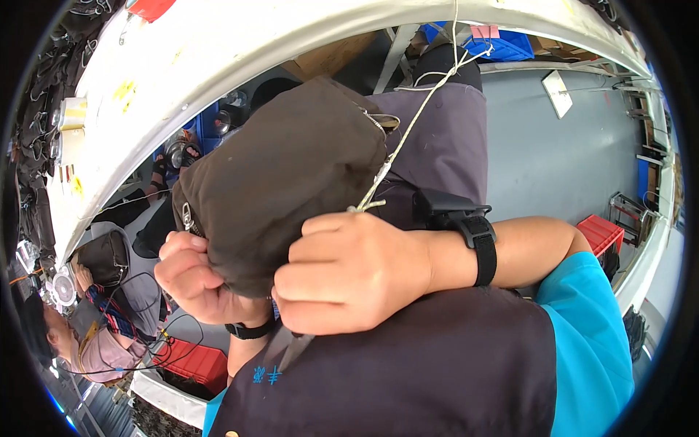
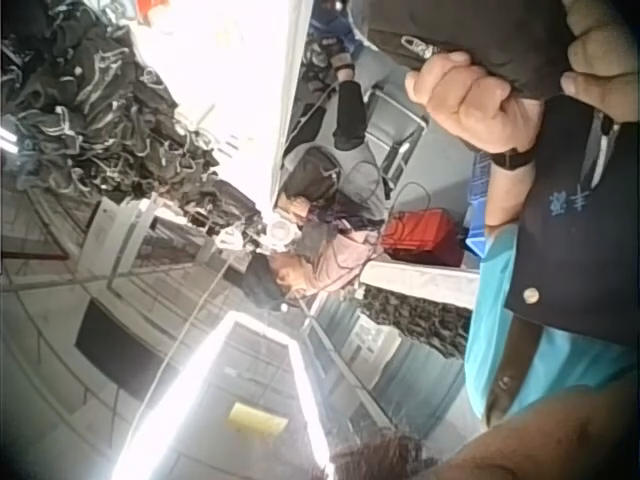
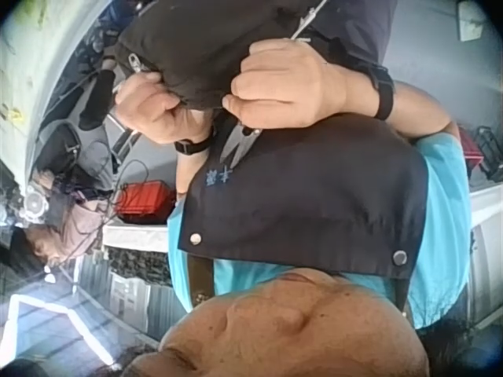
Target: The recorder trims loose threads and inspects the zipper/lining of a small brown leather pouch at a workshop station.
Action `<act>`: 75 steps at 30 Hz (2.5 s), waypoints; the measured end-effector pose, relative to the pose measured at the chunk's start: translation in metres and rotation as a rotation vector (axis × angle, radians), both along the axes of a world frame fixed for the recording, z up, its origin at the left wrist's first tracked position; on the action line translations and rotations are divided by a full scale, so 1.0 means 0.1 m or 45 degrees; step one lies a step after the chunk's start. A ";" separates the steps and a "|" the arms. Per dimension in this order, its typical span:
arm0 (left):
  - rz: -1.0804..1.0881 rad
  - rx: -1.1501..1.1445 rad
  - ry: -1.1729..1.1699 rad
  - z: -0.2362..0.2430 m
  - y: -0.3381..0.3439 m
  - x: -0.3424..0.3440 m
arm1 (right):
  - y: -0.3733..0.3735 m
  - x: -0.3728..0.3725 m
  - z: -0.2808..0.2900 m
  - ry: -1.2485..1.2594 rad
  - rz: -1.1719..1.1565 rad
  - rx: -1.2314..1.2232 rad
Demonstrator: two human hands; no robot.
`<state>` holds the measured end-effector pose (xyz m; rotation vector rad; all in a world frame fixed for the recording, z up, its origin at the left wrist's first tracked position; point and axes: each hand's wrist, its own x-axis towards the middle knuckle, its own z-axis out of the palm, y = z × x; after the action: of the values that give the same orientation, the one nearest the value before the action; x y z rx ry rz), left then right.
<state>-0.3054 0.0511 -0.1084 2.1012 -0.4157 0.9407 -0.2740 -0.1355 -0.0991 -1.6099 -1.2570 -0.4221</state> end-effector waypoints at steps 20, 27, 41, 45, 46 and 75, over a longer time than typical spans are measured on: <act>0.165 0.166 0.324 0.01 -0.10 -0.22 | -0.04 0.43 0.15 1.187 -0.193 0.068; 0.128 -0.234 0.379 -0.16 -0.18 -0.02 | 0.01 0.39 0.22 1.434 -0.069 0.210; -0.055 -0.540 0.615 0.07 0.04 0.06 | -0.10 0.59 0.20 2.101 0.190 0.665; -0.255 -1.231 0.701 0.17 0.06 0.14 | -0.11 0.65 0.14 2.295 0.279 0.736; -0.253 -1.233 0.701 0.20 0.05 0.14 | -0.13 0.67 0.12 2.350 0.279 0.736; -0.309 -1.464 1.484 0.18 -0.01 -0.26 | 0.06 -0.08 -0.07 0.156 -0.165 -0.009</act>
<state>-0.3309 0.0497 -0.0905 1.1407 0.4096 -0.2917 -0.2815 -0.1292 -0.1062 -1.7033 -1.0674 -0.3934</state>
